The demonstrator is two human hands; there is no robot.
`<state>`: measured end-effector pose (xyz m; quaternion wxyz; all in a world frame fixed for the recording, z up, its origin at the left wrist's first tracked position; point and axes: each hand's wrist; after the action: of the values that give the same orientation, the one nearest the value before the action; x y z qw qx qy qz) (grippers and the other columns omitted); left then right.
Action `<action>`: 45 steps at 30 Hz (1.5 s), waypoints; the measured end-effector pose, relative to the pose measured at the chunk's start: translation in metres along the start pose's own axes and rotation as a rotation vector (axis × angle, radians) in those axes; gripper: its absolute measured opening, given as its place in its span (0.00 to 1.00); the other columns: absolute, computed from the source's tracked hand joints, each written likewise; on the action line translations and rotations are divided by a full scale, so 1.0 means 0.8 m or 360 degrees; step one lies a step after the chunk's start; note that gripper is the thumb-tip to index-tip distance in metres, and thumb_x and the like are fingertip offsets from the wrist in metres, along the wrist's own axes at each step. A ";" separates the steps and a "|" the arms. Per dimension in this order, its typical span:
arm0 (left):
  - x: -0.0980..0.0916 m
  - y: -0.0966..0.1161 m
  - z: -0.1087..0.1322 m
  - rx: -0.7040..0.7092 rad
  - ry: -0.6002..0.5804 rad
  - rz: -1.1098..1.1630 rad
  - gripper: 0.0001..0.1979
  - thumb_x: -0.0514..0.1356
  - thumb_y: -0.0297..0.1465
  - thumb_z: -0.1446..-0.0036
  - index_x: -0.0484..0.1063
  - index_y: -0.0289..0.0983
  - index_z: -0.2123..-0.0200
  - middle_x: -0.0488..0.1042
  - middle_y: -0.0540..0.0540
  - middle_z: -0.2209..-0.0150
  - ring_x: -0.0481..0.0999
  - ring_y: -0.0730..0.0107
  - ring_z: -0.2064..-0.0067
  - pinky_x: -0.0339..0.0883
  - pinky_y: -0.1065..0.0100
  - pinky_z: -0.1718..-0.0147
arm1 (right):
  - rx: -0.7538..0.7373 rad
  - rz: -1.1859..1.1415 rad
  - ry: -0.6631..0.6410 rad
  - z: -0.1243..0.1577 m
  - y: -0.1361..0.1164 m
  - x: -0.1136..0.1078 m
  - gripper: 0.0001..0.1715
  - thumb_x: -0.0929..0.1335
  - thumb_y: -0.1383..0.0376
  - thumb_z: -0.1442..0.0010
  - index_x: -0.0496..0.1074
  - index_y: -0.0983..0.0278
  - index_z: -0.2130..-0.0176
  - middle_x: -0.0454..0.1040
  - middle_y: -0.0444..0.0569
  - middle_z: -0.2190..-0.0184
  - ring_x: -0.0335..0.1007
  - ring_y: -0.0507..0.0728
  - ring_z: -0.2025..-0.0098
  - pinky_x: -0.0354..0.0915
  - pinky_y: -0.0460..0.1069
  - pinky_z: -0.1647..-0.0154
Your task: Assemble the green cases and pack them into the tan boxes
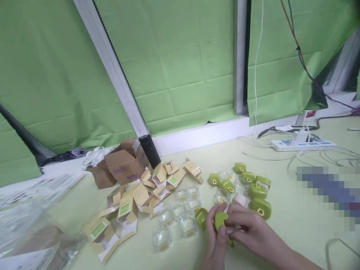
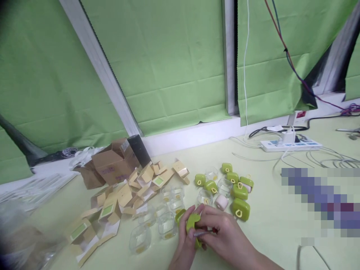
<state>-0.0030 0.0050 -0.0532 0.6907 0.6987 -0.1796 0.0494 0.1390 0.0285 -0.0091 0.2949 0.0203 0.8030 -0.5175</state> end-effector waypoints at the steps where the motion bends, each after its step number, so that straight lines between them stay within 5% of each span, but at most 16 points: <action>1: 0.002 0.000 0.000 0.0050 -0.0028 -0.0049 0.36 0.55 0.53 0.48 0.55 0.41 0.41 0.59 0.38 0.40 0.59 0.53 0.40 0.60 0.60 0.48 | 0.0004 -0.0029 0.0002 0.001 0.002 0.002 0.12 0.65 0.74 0.48 0.72 0.62 0.79 0.65 0.43 0.76 0.63 0.52 0.72 0.60 0.44 0.73; 5: 0.008 0.002 0.000 0.0173 -0.0063 -0.0219 0.43 0.55 0.53 0.48 0.46 0.39 0.36 0.57 0.39 0.38 0.50 0.53 0.35 0.52 0.60 0.42 | 0.0084 -0.0080 0.0031 0.003 0.012 0.009 0.12 0.65 0.76 0.53 0.65 0.64 0.83 0.59 0.40 0.80 0.57 0.50 0.75 0.56 0.44 0.75; 9: 0.004 -0.001 0.000 0.0257 0.0010 -0.0227 0.45 0.58 0.53 0.51 0.46 0.39 0.37 0.60 0.35 0.41 0.65 0.51 0.43 0.62 0.59 0.49 | 0.0247 -0.0159 0.0052 -0.002 0.014 0.012 0.11 0.65 0.78 0.61 0.61 0.64 0.81 0.53 0.37 0.81 0.51 0.49 0.77 0.52 0.43 0.78; 13: -0.008 0.007 0.000 0.0313 0.0243 -0.0481 0.27 0.56 0.46 0.45 0.60 0.39 0.45 0.69 0.38 0.51 0.72 0.58 0.53 0.65 0.62 0.55 | 0.0187 0.0059 0.0250 -0.012 0.018 -0.004 0.02 0.66 0.70 0.52 0.67 0.63 0.74 0.57 0.38 0.79 0.54 0.49 0.78 0.54 0.43 0.79; 15: -0.015 0.014 -0.001 0.0592 0.0264 -0.0855 0.19 0.57 0.42 0.44 0.64 0.40 0.51 0.71 0.41 0.54 0.71 0.60 0.54 0.65 0.62 0.55 | 0.0148 0.0483 0.0285 -0.020 0.023 -0.017 0.05 0.64 0.66 0.46 0.70 0.62 0.68 0.66 0.42 0.74 0.61 0.50 0.77 0.57 0.44 0.78; 18: -0.024 0.015 -0.006 0.1228 -0.0137 -0.1626 0.17 0.61 0.40 0.48 0.68 0.40 0.56 0.75 0.44 0.61 0.71 0.61 0.60 0.65 0.64 0.59 | 0.0163 0.1017 0.0181 -0.037 0.032 -0.036 0.12 0.62 0.64 0.41 0.74 0.60 0.63 0.72 0.47 0.66 0.68 0.52 0.76 0.58 0.45 0.79; 20: -0.029 0.007 -0.010 0.1454 -0.0433 -0.2074 0.19 0.63 0.41 0.50 0.69 0.40 0.56 0.76 0.45 0.62 0.70 0.63 0.64 0.66 0.65 0.64 | 0.0149 0.1105 0.0110 -0.051 0.040 -0.048 0.13 0.61 0.65 0.41 0.75 0.59 0.61 0.73 0.48 0.65 0.70 0.53 0.75 0.58 0.46 0.80; 22: -0.033 -0.005 -0.012 0.1469 -0.0501 -0.2373 0.20 0.64 0.40 0.52 0.68 0.40 0.55 0.76 0.45 0.58 0.70 0.62 0.63 0.66 0.66 0.65 | 0.0122 0.1118 0.0049 -0.065 0.048 -0.058 0.15 0.63 0.68 0.44 0.74 0.58 0.58 0.73 0.49 0.61 0.71 0.53 0.75 0.59 0.46 0.80; 26: -0.035 -0.023 -0.010 0.1193 -0.0209 -0.2630 0.26 0.66 0.31 0.54 0.66 0.45 0.49 0.73 0.45 0.56 0.69 0.58 0.59 0.65 0.61 0.62 | 0.0079 0.1140 -0.0160 -0.090 0.068 -0.072 0.22 0.68 0.73 0.54 0.74 0.58 0.59 0.73 0.49 0.58 0.70 0.53 0.76 0.58 0.45 0.82; 30: -0.037 -0.014 -0.008 0.1004 -0.0112 -0.2595 0.31 0.63 0.32 0.51 0.59 0.46 0.43 0.71 0.44 0.55 0.68 0.55 0.56 0.62 0.55 0.55 | 0.0060 0.1106 -0.0276 -0.100 0.077 -0.078 0.19 0.68 0.75 0.59 0.72 0.59 0.65 0.75 0.45 0.67 0.70 0.53 0.75 0.57 0.44 0.80; 35: -0.048 -0.011 -0.011 0.1126 -0.0211 -0.2455 0.38 0.62 0.42 0.51 0.51 0.42 0.40 0.70 0.40 0.50 0.69 0.52 0.53 0.60 0.51 0.52 | 0.0096 0.1025 -0.0071 -0.089 0.058 -0.093 0.11 0.66 0.70 0.52 0.68 0.59 0.65 0.74 0.44 0.65 0.69 0.55 0.71 0.60 0.48 0.73; 40: -0.033 -0.012 -0.012 0.1348 0.0231 -0.2047 0.44 0.62 0.42 0.51 0.42 0.36 0.38 0.56 0.30 0.40 0.59 0.45 0.41 0.57 0.47 0.48 | 0.0271 0.0429 -0.0066 -0.056 0.021 -0.068 0.14 0.65 0.54 0.44 0.68 0.61 0.63 0.74 0.48 0.64 0.68 0.53 0.73 0.63 0.48 0.74; 42: -0.022 -0.002 -0.011 0.1151 0.0328 -0.1685 0.36 0.59 0.37 0.46 0.46 0.37 0.39 0.56 0.32 0.39 0.57 0.49 0.40 0.58 0.50 0.47 | 0.0360 -0.0089 -0.0193 -0.041 0.007 -0.049 0.18 0.66 0.51 0.44 0.70 0.63 0.64 0.74 0.47 0.65 0.68 0.53 0.71 0.63 0.48 0.72; 45: -0.015 0.019 -0.008 0.0726 0.0320 -0.1112 0.23 0.61 0.33 0.49 0.63 0.40 0.49 0.68 0.39 0.48 0.66 0.54 0.45 0.61 0.56 0.49 | 0.0432 -0.0518 -0.0223 -0.023 -0.003 -0.027 0.22 0.62 0.47 0.41 0.70 0.62 0.64 0.71 0.44 0.69 0.63 0.51 0.72 0.59 0.46 0.74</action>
<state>-0.0177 0.0139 -0.0419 0.5077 0.8442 0.1516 -0.0813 0.1477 0.0484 0.0091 0.2572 -0.1061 0.6963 -0.6616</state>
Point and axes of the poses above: each hand's wrist, its own z-axis away from the middle knuckle, its own x-axis out of the palm, y = z × x
